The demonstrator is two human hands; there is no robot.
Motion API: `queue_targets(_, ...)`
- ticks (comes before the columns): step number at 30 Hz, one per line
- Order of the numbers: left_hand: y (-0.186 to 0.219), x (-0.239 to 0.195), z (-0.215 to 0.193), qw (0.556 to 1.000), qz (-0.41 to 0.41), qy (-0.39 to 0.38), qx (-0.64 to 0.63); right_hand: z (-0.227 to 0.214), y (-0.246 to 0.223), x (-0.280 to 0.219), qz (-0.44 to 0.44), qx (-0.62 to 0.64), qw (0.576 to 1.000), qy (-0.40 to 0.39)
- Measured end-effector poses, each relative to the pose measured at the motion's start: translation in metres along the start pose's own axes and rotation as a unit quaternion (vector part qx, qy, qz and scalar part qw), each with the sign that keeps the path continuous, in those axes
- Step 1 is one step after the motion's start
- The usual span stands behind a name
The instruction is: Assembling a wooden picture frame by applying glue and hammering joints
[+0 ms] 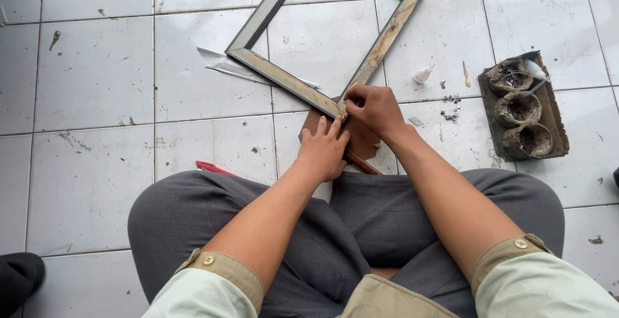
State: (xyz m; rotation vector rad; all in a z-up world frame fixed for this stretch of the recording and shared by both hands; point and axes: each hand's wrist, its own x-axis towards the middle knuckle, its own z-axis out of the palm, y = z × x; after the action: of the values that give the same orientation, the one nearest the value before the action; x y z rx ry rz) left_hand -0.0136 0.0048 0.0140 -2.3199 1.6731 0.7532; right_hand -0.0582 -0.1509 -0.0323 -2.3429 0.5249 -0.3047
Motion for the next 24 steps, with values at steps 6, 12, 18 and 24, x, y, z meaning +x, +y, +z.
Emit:
queue_targets(6,0.001,0.003,-0.001,1.000,0.002,-0.003,-0.005,0.019,0.011,-0.001,-0.093,-0.016,0.994,0.053)
queue_targets(12,0.002,0.005,-0.001,1.000,0.001,-0.008,-0.020,0.030,0.029,-0.003,-0.093,-0.010,0.991,0.097)
queue_targets(18,0.002,0.005,-0.002,1.000,0.000,-0.013,-0.016,0.031,0.029,-0.004,-0.098,0.020,0.990,0.100)
queue_targets(24,0.002,0.004,-0.002,1.000,0.002,-0.015,-0.017,0.028,0.025,-0.004,-0.103,0.027,0.989,0.099)
